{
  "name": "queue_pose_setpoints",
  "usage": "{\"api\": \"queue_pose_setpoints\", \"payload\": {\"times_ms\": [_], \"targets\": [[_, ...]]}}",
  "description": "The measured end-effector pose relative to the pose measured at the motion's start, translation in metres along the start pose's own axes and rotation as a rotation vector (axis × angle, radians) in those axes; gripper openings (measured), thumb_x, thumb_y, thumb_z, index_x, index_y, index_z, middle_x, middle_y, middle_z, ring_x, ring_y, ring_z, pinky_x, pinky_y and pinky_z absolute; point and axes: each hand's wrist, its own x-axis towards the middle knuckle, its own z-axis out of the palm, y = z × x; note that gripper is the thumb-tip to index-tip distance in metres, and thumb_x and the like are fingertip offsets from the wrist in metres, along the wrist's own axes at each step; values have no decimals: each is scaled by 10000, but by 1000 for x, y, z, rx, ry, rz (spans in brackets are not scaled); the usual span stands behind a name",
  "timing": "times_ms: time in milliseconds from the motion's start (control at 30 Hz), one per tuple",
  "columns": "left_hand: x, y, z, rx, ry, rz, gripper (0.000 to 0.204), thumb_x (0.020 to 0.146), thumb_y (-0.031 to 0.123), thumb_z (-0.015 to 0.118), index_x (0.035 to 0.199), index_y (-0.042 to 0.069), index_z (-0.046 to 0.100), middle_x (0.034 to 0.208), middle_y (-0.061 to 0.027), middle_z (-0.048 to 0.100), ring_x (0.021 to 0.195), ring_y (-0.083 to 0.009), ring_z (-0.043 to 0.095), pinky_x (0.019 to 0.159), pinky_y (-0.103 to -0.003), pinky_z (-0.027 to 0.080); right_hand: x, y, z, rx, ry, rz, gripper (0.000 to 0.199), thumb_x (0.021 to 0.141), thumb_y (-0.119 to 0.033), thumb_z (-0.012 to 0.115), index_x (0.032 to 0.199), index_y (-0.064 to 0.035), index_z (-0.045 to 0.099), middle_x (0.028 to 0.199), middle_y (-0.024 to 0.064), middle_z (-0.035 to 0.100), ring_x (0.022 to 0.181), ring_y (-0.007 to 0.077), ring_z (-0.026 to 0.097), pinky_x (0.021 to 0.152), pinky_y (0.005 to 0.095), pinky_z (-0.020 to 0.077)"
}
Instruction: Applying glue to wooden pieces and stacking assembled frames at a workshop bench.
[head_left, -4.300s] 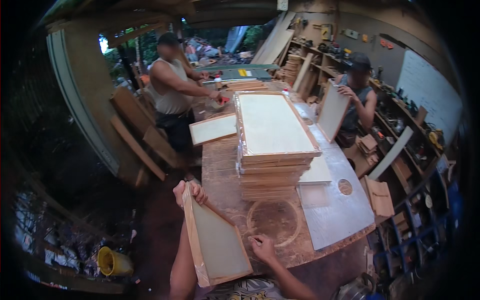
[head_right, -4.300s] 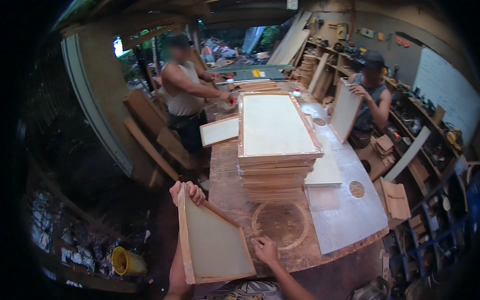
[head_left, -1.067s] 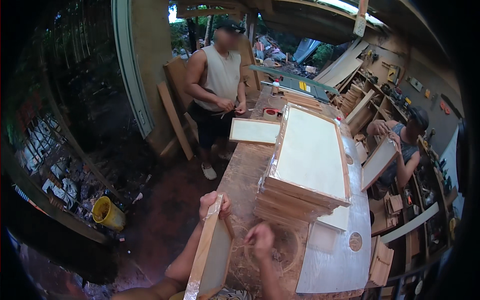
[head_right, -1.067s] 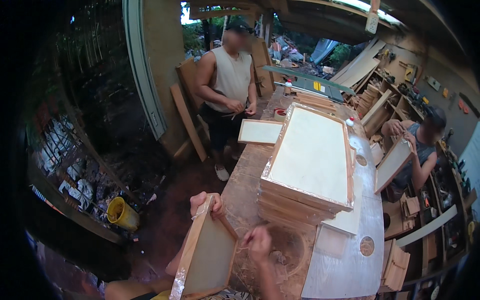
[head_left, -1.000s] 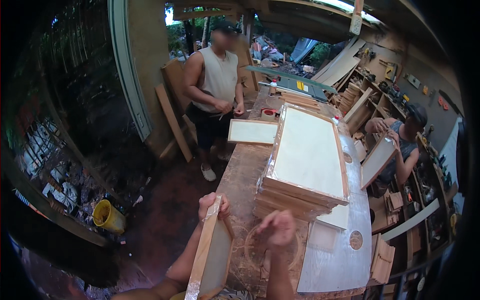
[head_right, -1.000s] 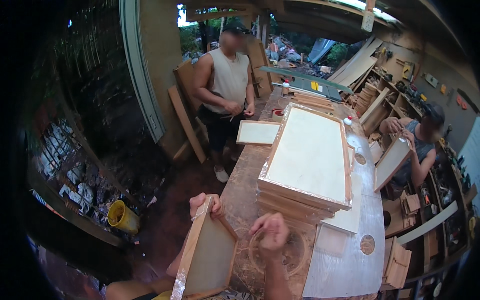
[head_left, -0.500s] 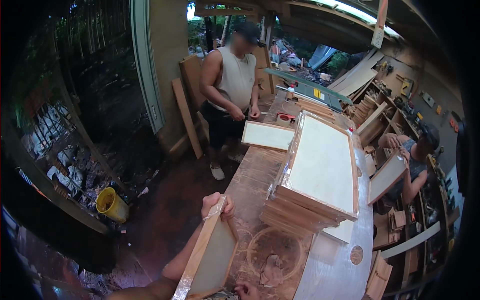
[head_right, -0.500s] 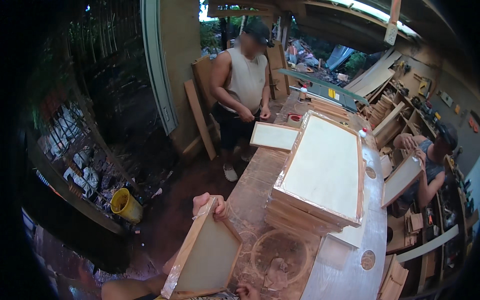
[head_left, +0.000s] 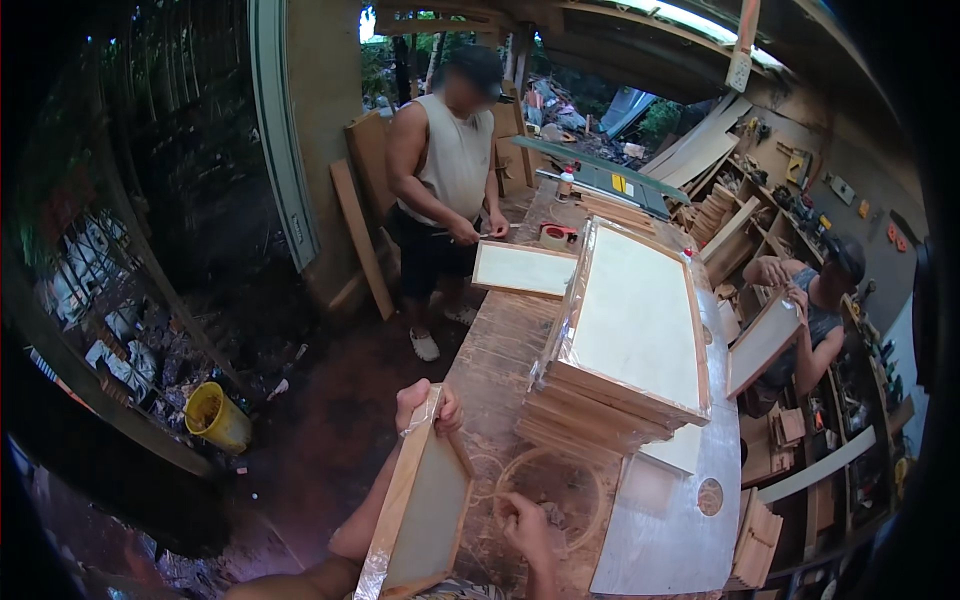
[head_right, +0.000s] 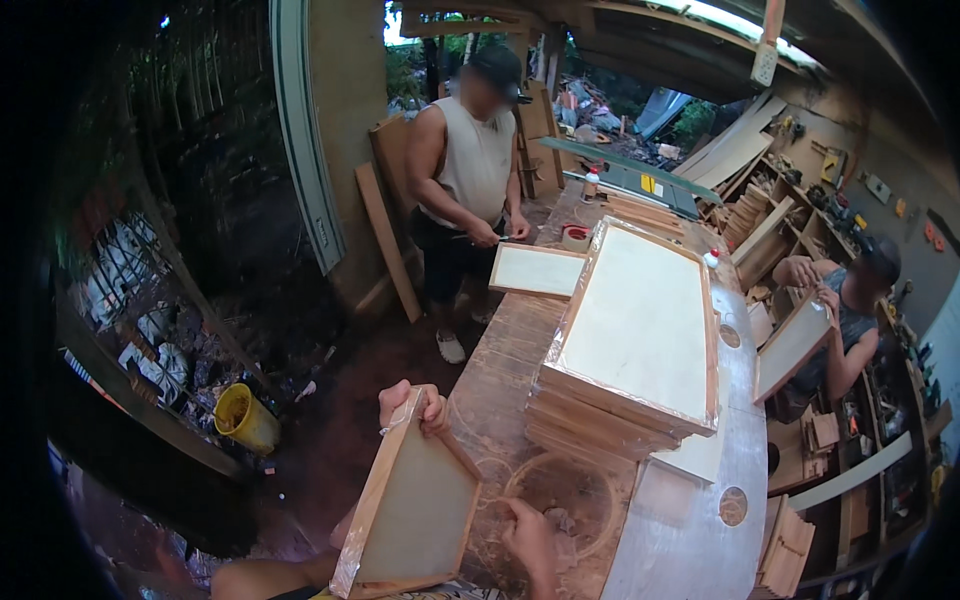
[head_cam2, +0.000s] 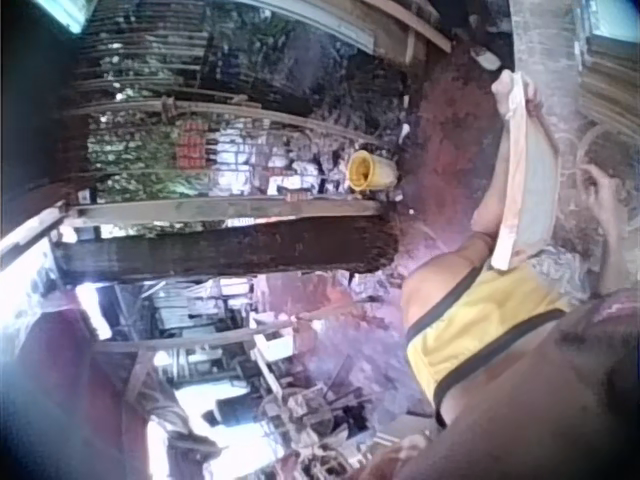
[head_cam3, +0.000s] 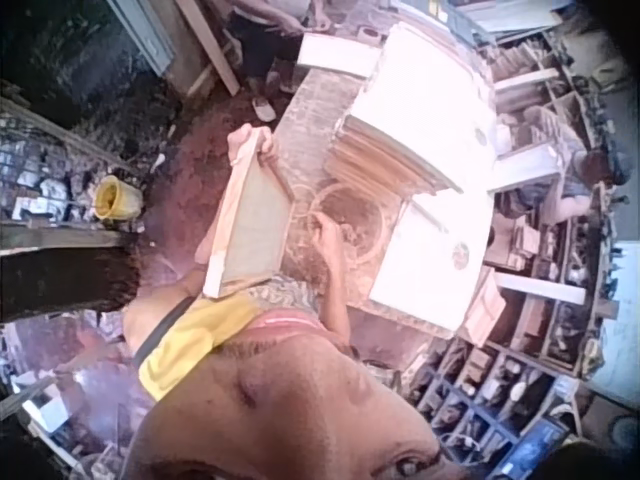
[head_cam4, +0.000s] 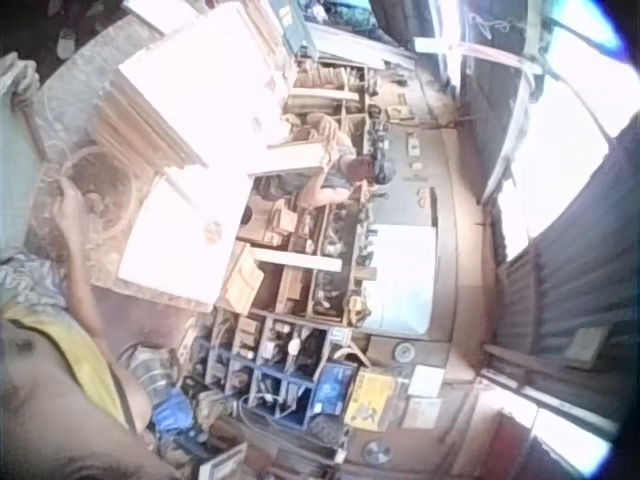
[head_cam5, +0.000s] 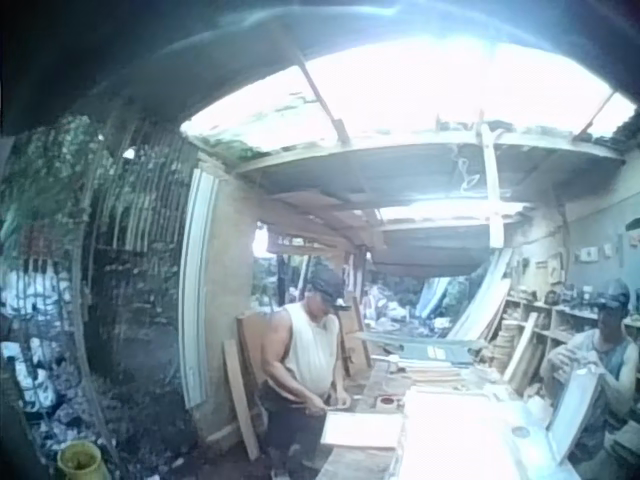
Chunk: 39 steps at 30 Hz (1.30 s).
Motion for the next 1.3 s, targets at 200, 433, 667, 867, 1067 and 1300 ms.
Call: {"api": "queue_pose_setpoints", "payload": {"times_ms": [200, 433, 667, 867, 1067, 1300], "targets": [[-5, -14, 36, 252, 228, 67, 504, 899, 460, 429, 682, 15, 529, 585, -38, 476, 516, -104, 424, 470, -249, 315, -43, 3, 57, 725, 135, 248, 398, 739, 90, 351, 950, 34, 684, 616, -25, 513, 538, 56, 421, 513, 211, 343], [10, -19, 47, 404, 180, -29, 521, 914, 507, 404, 653, 64, 484, 604, -11, 461, 558, -109, 407, 517, -268, 308, -78, 12, 67, 797, 132, 310, 341, 748, 54, 369, 898, 42, 675, 605, -22, 469, 500, 50, 367, 466, 214, 277], [9, -20, 9, 15, 94, 68, 549, 943, 513, 345, 631, 72, 446, 516, -40, 405, 435, -156, 367, 397, -302, 303, -73, 22, 31, 988, 361, 288, 264, 846, -87, 448, 977, 11, 655, 619, 0, 470, 552, 73, 397, 507, 241, 330], [26, -38, 37, 159, -122, -56, 599, 971, 538, 271, 755, 34, 512, 543, -65, 444, 454, -166, 389, 452, -318, 310, -42, 25, -20, 2046, 411, 694, 263, 909, -234, 524, 1076, -42, 590, 728, 41, 508, 539, 138, 399, 482, 286, 333], [20, -65, 55, 411, 75, 110, 481, 910, 465, 409, 682, 54, 511, 605, -24, 446, 539, -119, 417, 488, -268, 313, -22, 11, -34, 1985, 344, 457, 250, 896, -195, 527, 1083, -46, 600, 700, 35, 471, 565, 151, 406, 507, 291, 353], [19, -39, 104, 490, 84, -56, 469, 922, 416, 394, 630, 56, 473, 582, 7, 443, 552, -93, 398, 516, -281, 300, -38, 37, 41, 1882, 341, 671, 239, 873, -171, 490, 1034, -58, 625, 751, 57, 545, 607, 182, 506, 532, 329, 442]]}}
